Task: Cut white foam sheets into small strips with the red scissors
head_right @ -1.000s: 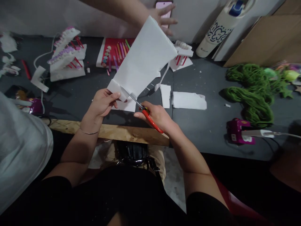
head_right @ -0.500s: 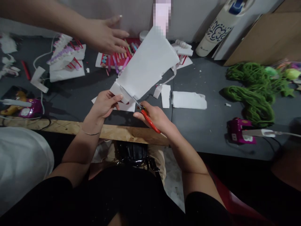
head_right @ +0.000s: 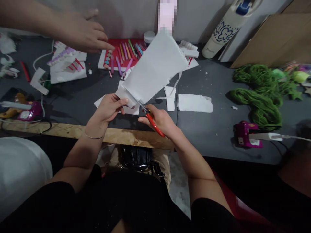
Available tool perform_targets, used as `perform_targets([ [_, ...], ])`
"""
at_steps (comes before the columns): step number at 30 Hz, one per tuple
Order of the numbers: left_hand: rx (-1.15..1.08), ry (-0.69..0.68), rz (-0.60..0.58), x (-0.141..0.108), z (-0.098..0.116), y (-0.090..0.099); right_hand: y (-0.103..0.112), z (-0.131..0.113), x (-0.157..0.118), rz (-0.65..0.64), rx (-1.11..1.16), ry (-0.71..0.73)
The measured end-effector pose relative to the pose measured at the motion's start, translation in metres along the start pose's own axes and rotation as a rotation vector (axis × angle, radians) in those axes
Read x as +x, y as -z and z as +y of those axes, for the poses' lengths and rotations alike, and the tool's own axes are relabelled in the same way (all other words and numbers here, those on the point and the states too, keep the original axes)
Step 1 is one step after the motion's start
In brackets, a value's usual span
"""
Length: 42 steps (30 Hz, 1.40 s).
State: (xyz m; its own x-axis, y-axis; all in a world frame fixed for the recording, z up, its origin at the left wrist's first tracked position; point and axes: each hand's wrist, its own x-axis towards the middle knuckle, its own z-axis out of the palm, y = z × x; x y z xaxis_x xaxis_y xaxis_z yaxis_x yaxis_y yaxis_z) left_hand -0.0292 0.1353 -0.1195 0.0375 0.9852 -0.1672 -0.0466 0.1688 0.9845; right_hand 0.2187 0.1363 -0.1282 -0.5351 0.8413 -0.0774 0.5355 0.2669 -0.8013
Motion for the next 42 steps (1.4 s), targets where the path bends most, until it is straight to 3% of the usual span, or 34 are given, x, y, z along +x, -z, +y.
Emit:
perform_targets([
  [10, -0.037, 0.018, -0.047, -0.001, -0.002, -0.005, -0.001, 0.000, 0.001, 0.056, 0.032, -0.017],
  [19, -0.042, 0.028, -0.075, -0.002, -0.004, -0.012, 0.007, 0.002, 0.004, -0.033, 0.054, -0.027],
  [33, -0.049, 0.058, -0.070, 0.001, -0.005, -0.018, 0.005, 0.002, 0.005, 0.107, 0.103, -0.061],
  [42, -0.137, 0.094, -0.047, 0.001, -0.010, -0.012, 0.004, 0.018, 0.008, 0.014, 0.471, -0.070],
])
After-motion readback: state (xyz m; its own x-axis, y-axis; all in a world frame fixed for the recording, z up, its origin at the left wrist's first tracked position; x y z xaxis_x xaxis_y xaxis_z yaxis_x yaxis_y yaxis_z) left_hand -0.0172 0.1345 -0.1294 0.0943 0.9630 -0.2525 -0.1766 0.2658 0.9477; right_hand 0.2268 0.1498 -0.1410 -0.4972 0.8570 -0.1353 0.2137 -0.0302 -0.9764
